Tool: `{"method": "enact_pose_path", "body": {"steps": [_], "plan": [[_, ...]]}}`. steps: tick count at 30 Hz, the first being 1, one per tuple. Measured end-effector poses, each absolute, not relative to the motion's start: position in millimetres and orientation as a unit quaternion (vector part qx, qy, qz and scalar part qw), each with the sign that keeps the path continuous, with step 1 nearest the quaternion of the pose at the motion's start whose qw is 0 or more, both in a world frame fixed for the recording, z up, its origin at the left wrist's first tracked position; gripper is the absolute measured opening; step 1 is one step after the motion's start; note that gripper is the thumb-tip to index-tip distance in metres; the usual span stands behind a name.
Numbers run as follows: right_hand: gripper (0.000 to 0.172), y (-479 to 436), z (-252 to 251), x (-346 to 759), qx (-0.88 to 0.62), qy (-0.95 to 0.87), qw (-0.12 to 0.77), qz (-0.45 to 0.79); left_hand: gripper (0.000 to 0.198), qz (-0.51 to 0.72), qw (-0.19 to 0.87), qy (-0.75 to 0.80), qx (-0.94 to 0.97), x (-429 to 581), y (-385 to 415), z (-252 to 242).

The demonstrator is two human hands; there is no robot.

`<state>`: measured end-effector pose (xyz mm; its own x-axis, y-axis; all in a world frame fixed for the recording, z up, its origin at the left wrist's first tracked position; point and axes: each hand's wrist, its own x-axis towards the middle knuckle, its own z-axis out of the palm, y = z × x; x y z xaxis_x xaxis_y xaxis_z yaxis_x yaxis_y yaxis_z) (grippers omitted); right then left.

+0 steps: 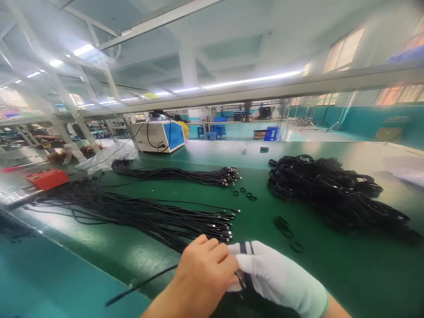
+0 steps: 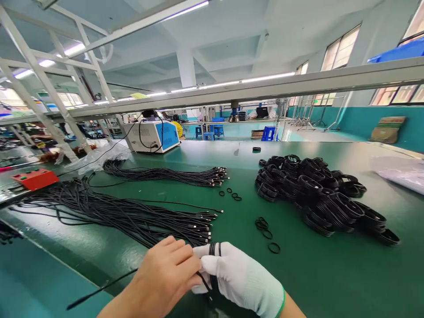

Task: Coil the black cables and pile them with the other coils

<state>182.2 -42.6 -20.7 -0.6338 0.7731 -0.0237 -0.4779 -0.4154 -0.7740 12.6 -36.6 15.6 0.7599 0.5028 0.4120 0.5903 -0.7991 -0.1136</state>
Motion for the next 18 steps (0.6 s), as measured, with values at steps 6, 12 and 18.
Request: {"method": "enact_pose_path", "body": {"steps": [6, 12, 18], "plan": [[0.028, -51, -32, 167, -0.068, -0.313, 0.279, 0.905, 0.008, -0.133, -0.058, -0.328, -0.934, -6, -27, 41], [0.033, -49, -34, 158, -0.027, -0.200, 0.249, 0.947, 0.009, -0.231, -0.394, -0.359, -0.814, 3, -6, 13], [0.041, -39, -23, 162, -0.031, -0.249, 0.400, 0.881, 0.026, -0.236, -0.375, -0.397, -0.804, 6, -2, -11]]}}
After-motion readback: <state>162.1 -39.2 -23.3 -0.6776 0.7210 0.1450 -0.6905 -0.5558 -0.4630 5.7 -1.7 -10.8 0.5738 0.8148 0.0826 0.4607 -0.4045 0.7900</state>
